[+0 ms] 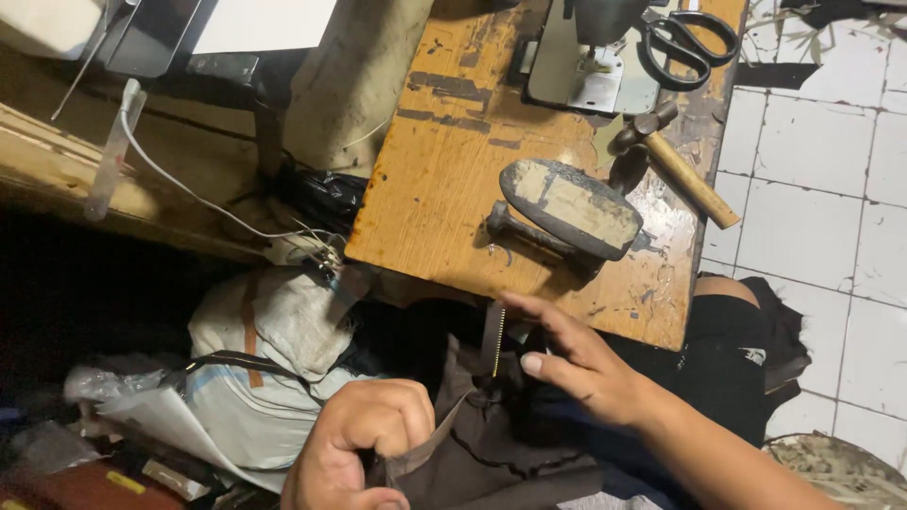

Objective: Hammering a leather seam on a workbench to flatten and secure it during assembly.

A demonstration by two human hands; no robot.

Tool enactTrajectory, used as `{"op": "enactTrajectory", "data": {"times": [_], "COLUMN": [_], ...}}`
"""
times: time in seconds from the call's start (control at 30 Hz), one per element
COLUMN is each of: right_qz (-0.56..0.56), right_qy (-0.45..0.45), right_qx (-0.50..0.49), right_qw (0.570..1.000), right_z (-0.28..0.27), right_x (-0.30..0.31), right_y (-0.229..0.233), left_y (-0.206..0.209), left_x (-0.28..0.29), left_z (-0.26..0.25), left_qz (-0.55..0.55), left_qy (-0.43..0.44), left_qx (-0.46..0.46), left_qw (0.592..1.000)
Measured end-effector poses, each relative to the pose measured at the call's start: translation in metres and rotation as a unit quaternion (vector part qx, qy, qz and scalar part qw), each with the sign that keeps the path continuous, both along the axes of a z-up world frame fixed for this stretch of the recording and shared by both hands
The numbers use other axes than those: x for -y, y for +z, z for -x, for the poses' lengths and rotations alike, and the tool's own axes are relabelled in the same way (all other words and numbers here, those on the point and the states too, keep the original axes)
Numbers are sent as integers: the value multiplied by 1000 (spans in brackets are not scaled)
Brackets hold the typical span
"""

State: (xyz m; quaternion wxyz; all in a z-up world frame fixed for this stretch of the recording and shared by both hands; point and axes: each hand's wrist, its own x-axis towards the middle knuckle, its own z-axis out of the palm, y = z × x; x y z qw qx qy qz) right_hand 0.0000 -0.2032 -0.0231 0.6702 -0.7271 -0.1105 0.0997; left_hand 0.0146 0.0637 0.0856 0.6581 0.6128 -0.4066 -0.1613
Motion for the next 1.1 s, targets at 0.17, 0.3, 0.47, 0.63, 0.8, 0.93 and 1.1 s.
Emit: {"op": "enactTrajectory", "data": {"times": [0.17, 0.3, 0.47, 0.63, 0.8, 0.93, 1.1], "right_qz": [16, -6, -86, -69, -38, 43, 79], "right_qy": [190, 216, 253, 225, 189, 168, 161], "right_qx": [-18, 139, -62, -57, 13, 104, 150], "right_qw": [981, 967, 962, 970, 981, 979, 972], "right_z": [-3, -22, -23, -22, -18, -15, -10], "right_x": [-10, -22, -3, 12, 13, 13, 14], "right_y": [-14, -4, -4, 17, 49, 64, 69], "left_y": [-4, -7, -6, -28, -31, -20, -16], "left_x": [-1, 2, -21, -62, -59, -25, 13], "left_z": [-2, -2, 1, -9, -15, -15, -5], "left_qz": [79, 151, 147, -28, -181, -255, -262], "left_qy": [-8, -2, 144, 132, 108, 51, 46], "left_qx": [-59, -89, -109, -72, -28, 12, 51], "left_qw": [995, 985, 972, 988, 977, 966, 963]}}
